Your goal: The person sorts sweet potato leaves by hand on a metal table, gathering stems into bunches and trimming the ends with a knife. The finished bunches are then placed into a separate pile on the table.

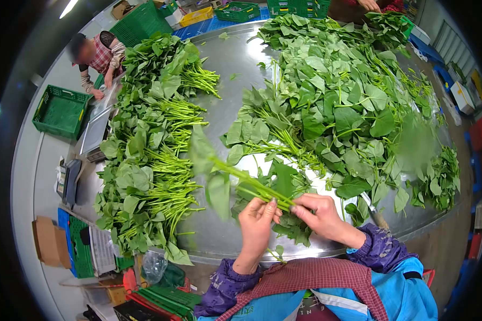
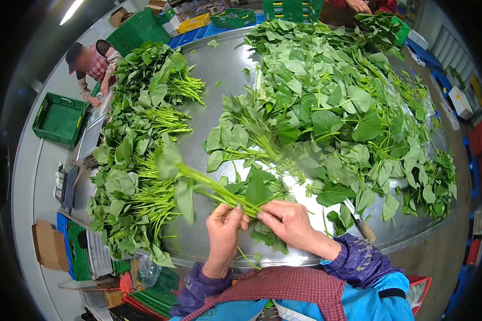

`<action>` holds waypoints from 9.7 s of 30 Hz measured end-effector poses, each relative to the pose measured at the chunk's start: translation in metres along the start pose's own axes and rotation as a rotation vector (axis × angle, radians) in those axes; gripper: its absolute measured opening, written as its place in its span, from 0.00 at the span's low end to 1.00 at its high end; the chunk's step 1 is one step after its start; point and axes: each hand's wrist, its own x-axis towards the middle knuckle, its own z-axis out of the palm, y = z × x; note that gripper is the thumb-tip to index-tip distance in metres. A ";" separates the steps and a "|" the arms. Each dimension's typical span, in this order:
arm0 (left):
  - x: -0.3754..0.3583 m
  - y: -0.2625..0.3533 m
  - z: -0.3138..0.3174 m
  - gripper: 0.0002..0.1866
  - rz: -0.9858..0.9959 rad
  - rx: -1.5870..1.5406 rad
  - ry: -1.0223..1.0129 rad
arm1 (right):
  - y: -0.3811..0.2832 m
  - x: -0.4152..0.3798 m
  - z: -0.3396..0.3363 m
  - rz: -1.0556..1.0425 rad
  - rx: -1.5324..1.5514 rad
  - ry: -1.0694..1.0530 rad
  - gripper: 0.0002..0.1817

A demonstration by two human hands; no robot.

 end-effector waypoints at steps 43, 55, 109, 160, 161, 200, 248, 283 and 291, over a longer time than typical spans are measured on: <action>-0.015 0.005 -0.074 0.04 0.050 -0.535 0.248 | 0.038 0.018 -0.023 0.098 -0.247 -0.075 0.15; -0.021 -0.011 -0.049 0.10 -0.150 -0.510 0.228 | 0.046 0.022 -0.014 0.405 0.362 -0.243 0.11; -0.002 -0.004 -0.077 0.08 -0.064 -0.825 0.090 | 0.049 0.019 -0.050 0.040 -0.540 -0.570 0.15; -0.006 -0.019 -0.002 0.08 0.028 -0.139 0.064 | -0.003 0.008 0.010 -0.131 -0.151 -0.040 0.13; -0.006 -0.022 -0.003 0.08 0.026 -0.141 0.059 | -0.002 0.008 0.012 -0.129 -0.154 -0.037 0.13; 0.011 0.005 -0.013 0.09 -0.067 -0.548 0.188 | 0.019 0.031 -0.027 0.534 0.983 -0.047 0.15; 0.015 0.000 -0.043 0.10 -0.097 -0.614 0.118 | 0.028 -0.012 -0.065 0.039 -0.737 -0.446 0.08; 0.011 0.003 -0.078 0.06 0.098 -0.767 0.142 | 0.054 0.066 0.057 0.198 0.048 -0.202 0.14; 0.014 -0.003 -0.031 0.10 0.059 -0.378 0.304 | 0.004 0.032 0.026 -0.015 -0.112 -0.095 0.11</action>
